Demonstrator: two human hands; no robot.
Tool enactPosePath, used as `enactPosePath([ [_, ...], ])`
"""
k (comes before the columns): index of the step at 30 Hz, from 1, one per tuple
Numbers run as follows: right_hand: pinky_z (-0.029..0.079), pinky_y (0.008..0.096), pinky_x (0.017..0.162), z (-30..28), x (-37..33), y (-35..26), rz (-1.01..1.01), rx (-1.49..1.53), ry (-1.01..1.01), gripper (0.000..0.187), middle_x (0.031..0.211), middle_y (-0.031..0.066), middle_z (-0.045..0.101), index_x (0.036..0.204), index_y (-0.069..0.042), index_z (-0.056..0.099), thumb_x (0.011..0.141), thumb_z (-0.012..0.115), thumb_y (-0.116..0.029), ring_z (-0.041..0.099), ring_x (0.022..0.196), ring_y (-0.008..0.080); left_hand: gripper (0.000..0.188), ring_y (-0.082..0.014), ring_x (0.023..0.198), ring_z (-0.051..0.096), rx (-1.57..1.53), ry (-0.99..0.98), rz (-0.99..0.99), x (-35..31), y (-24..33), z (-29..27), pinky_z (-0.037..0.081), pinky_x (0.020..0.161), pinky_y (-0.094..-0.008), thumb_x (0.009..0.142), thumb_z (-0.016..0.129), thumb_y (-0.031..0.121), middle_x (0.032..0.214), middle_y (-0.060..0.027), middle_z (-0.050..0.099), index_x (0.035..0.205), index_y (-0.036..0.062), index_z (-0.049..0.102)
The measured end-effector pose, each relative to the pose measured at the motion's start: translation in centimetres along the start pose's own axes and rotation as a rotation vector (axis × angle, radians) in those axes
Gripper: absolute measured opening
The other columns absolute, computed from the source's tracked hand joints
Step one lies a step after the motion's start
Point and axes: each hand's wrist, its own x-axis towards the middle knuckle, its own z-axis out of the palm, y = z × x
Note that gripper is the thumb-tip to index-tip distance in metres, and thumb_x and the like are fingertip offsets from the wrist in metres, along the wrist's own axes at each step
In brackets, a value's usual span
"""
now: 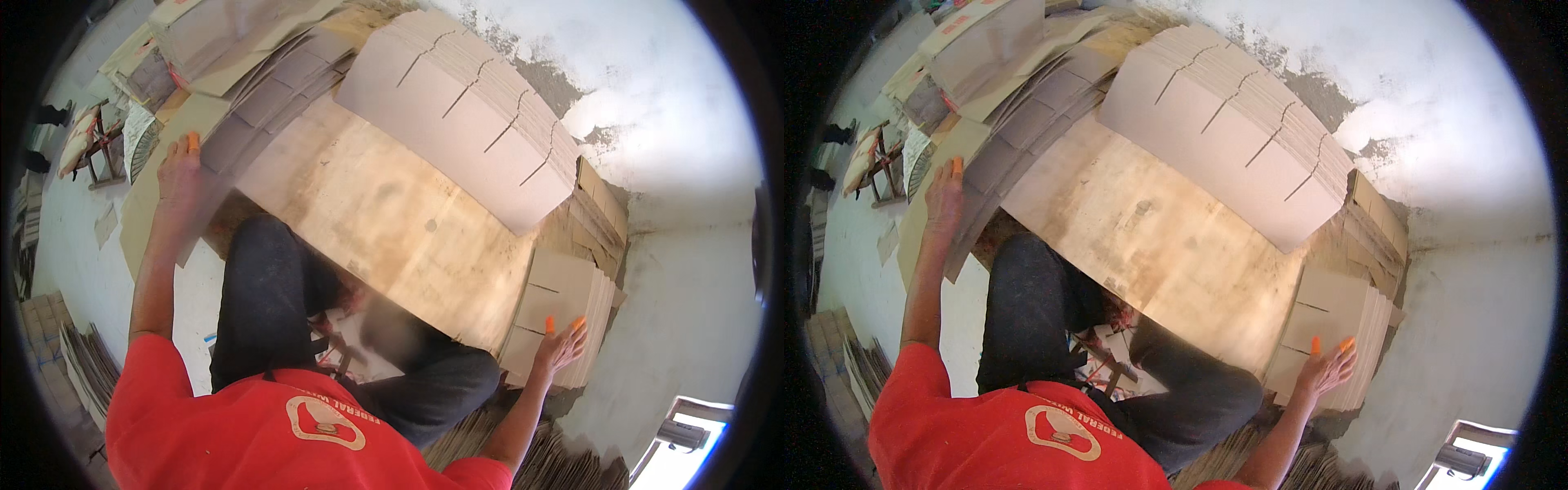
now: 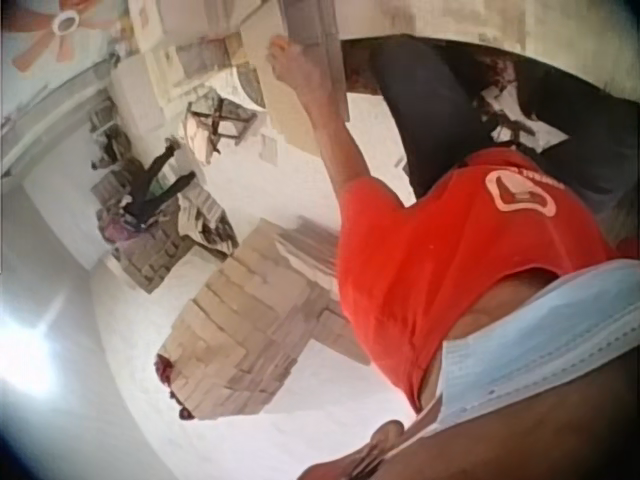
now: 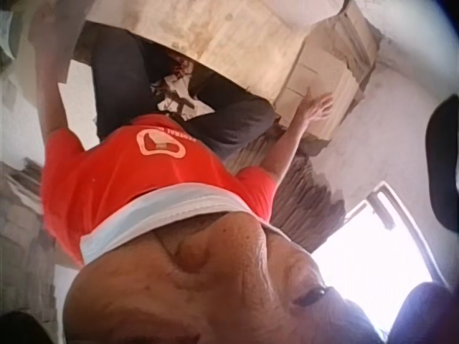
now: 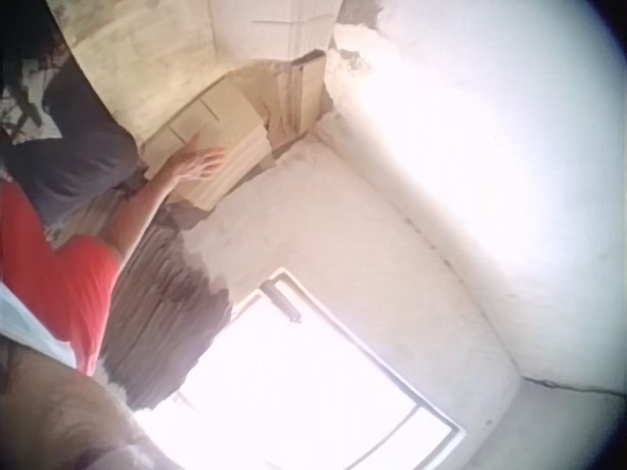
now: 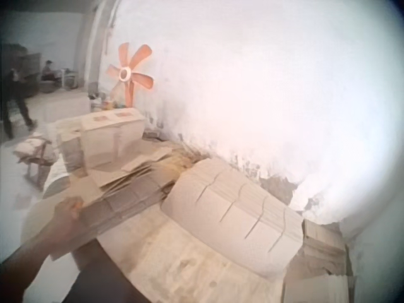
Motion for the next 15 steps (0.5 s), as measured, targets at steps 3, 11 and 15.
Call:
enactPosePath([
  [3,0.039,0.0497,0.098,0.9,-2.4,1.8,0.323,-0.07,-0.398,0.088,0.14,0.0148,0.046,0.144,-0.006,0.036,0.076,0.075,-0.047,0.04,0.129,0.0333,0.035,-0.0322,0.096,0.061,0.065,-0.304,-0.068,-0.1,1.1,0.8,0.051,0.077,-0.0451,0.077,0.07,0.028,0.098,-0.0152,0.066,0.098,0.0015,0.064],
  [11,0.038,0.0523,0.099,4.1,-2.7,7.2,0.179,0.11,-0.401,0.096,0.136,0.0158,0.049,0.139,-0.004,0.043,0.065,0.081,-0.052,0.044,0.125,0.0356,0.036,-0.0343,0.091,0.062,-0.475,-0.116,0.258,8.6,16.2,-0.7,0.05,0.077,-0.0432,0.079,0.071,0.035,0.094,-0.013,0.066,0.096,0.0049,0.062],
  [15,0.041,0.048,0.098,3.0,-2.4,6.3,0.234,-0.039,-0.156,0.095,0.131,0.0167,0.052,0.135,-0.003,0.048,0.061,0.084,-0.051,0.048,0.12,0.0371,0.047,-0.0312,0.114,0.054,-0.755,-0.106,0.486,14.8,29.4,-1.3,0.046,0.092,-0.04,0.079,0.073,0.023,0.117,-0.0156,0.06,0.119,0.0033,0.057],
])
